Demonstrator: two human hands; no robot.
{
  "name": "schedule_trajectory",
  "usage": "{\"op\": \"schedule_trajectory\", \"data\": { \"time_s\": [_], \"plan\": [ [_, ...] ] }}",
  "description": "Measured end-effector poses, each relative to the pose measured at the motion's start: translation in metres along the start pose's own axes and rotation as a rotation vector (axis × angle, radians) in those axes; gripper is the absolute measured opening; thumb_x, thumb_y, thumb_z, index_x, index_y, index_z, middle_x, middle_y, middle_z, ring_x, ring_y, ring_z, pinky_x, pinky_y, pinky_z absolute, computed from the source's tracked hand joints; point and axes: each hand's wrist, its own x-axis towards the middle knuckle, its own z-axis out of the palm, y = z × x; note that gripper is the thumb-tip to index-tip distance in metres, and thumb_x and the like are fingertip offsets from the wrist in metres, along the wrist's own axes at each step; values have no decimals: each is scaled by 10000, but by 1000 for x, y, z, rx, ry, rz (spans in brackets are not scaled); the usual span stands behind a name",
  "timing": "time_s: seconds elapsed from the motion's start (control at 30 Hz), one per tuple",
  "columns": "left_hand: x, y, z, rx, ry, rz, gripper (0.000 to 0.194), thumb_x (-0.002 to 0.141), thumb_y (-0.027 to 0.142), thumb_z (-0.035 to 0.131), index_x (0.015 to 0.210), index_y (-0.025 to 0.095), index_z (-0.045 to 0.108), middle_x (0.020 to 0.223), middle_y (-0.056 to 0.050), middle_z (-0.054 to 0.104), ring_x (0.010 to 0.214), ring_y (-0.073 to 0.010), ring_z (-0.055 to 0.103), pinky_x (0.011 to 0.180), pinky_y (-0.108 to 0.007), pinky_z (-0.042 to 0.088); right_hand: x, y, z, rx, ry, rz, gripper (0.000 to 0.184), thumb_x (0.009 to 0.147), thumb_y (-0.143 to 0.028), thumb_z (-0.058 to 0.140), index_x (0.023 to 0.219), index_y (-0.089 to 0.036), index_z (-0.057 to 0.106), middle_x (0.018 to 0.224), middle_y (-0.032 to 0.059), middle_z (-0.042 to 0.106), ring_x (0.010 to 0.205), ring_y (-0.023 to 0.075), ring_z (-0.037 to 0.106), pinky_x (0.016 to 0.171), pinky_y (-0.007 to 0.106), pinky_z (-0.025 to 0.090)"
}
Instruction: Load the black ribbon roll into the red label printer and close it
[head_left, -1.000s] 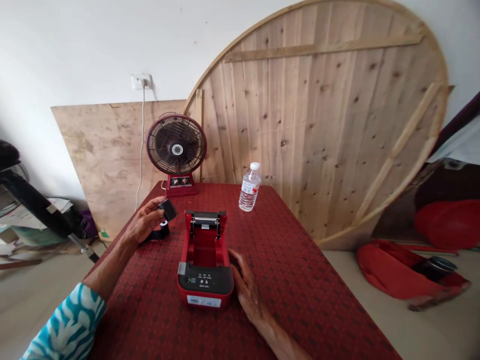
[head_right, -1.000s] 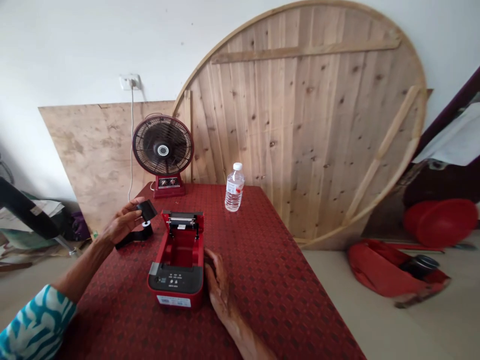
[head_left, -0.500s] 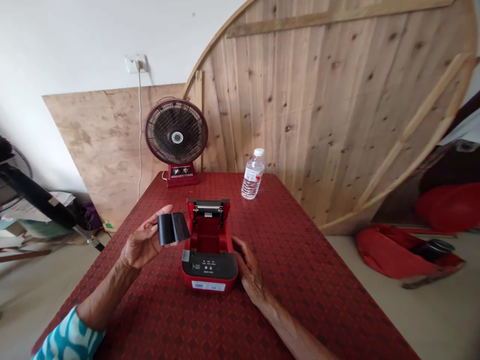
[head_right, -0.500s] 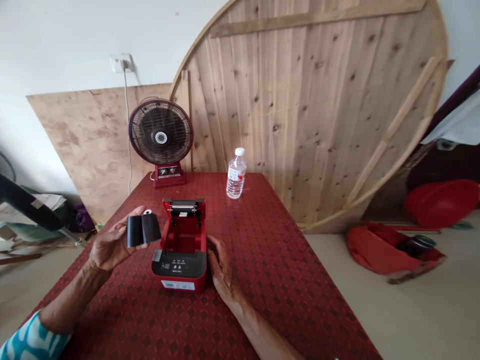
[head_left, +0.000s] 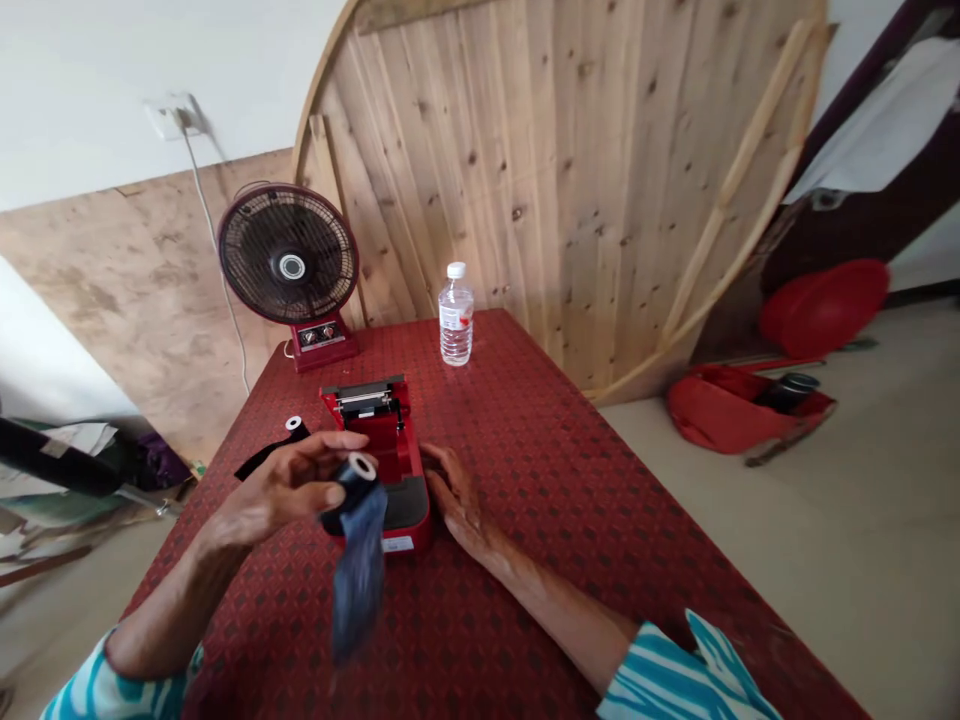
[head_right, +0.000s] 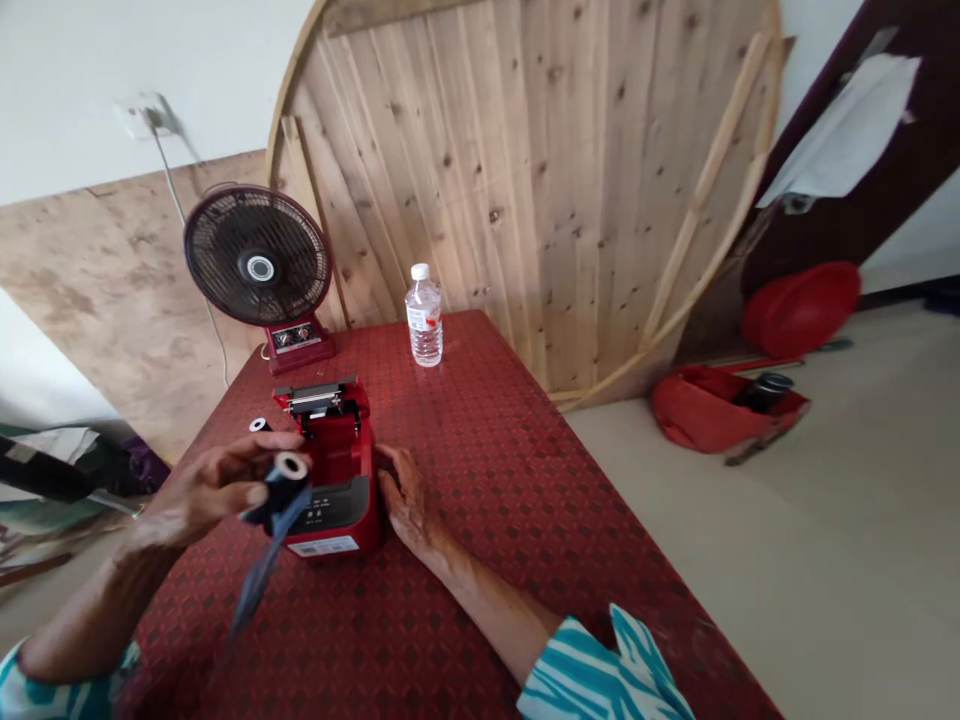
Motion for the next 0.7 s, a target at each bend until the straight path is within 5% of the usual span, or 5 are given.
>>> {"op": "schedule_trajectory", "data": {
  "time_s": [0.2,0.37,0.7],
  "plan": [
    [44,-16,1,599,15,-13,462,765,353,662,1194,196,590,1135,-79,687,1022,-242,637,882,-355,492,1,-4,-2,-25,-22,-15,322,912,-247,406,1201,-247,547,1168,70,595,1134,193,550,1007,399,426],
    [58,-7,9,985,-17,-20,394,787,233,582,1180,216,607,1169,-47,681,1064,-244,631,945,-371,453,1,-5,-3,-4,-28,3,331,911,-218,404,1214,-255,534,1178,66,587,1139,188,549,1016,399,426],
    [84,-22,13,1338,-151,-91,369,747,180,632,1113,220,598,1141,-72,676,1069,-265,619,890,-367,463,2,1,-1,-18,-21,-38,340,898,-183,403,1210,-246,523,1179,70,576,1143,189,541,1019,405,422]
  ]
}}
